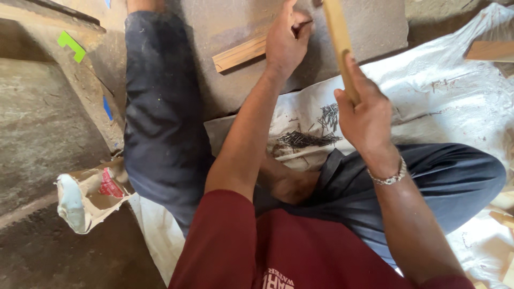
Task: The person sits on the floor and repeatedly hammers nails into small wooden planks. They pick up a plank, position a nail, hammer it in, and then move the finished piece aside.
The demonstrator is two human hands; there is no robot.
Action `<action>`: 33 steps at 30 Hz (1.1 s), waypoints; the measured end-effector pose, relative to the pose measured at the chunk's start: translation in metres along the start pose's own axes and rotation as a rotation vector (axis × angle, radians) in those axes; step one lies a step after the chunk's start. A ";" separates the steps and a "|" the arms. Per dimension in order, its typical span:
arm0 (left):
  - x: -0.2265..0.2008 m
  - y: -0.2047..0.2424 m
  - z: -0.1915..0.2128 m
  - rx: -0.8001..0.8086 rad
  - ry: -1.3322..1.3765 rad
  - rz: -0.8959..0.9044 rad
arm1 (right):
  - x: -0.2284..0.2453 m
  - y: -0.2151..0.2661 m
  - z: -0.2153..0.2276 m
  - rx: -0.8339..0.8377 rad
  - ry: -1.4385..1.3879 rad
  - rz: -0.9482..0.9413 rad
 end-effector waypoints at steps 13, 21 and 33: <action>0.002 0.001 0.007 -0.038 0.084 -0.058 | -0.026 0.020 -0.028 0.140 0.062 -0.278; 0.000 -0.002 0.017 0.039 0.151 -0.049 | -0.020 0.069 -0.006 0.132 -0.384 -0.897; -0.061 0.003 0.065 0.415 -0.596 0.203 | -0.044 0.090 -0.023 0.035 -1.309 -1.147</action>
Point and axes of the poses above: each hand's wrist, its own y-axis away from the middle knuckle, its own z-axis out of the back of the hand, x = y × z, the point moved 4 cm from there along -y, towards the middle knuckle, and after that the axes turned 3 degrees about -z, right-handed, at the moved point
